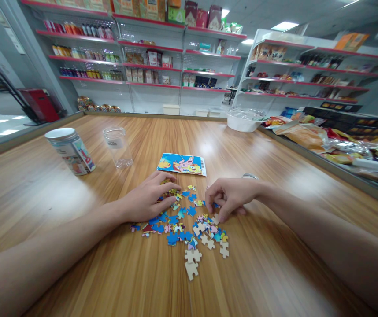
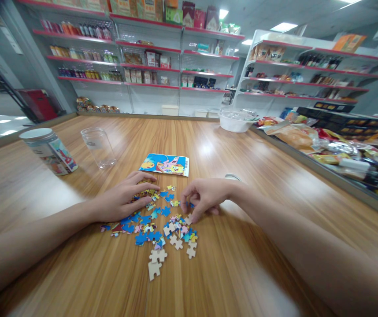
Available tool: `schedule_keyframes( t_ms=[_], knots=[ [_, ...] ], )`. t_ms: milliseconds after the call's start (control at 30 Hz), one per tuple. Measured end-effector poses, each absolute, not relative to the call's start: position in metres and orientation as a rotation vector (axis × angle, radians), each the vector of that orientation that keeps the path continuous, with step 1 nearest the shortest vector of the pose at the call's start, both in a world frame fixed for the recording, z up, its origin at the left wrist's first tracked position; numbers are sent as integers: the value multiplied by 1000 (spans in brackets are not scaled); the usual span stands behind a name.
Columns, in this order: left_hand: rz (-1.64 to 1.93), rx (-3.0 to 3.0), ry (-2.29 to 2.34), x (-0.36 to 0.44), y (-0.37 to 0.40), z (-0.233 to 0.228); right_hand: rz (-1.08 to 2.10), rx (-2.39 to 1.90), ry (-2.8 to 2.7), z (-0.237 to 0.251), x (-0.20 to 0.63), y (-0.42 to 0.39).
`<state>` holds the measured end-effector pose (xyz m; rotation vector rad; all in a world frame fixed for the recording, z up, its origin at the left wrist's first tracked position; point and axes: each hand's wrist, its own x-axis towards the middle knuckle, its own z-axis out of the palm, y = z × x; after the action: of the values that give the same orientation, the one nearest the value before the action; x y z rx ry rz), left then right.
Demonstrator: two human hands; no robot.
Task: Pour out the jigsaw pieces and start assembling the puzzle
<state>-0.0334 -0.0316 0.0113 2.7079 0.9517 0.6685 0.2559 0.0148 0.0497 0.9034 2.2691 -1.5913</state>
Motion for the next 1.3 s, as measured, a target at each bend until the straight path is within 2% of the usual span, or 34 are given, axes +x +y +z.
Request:
schedule_keyframes(
  t_ms=[167, 367, 767, 1067, 1300],
  knots=[
    [762, 2766, 811, -33, -36, 18, -1513, 852, 2338, 54, 239, -1],
    [704, 2858, 416, -21, -52, 28, -1657, 878, 2349, 44, 241, 4],
    [642, 2788, 416, -17, -55, 29, -1877, 876, 2298, 39, 247, 10],
    [720, 2678, 446, -18, -55, 25, -1705, 834, 2327, 44, 246, 6],
    [784, 2793, 458, -18, -51, 19, -1547, 594, 2542, 41, 243, 7]
  ],
)
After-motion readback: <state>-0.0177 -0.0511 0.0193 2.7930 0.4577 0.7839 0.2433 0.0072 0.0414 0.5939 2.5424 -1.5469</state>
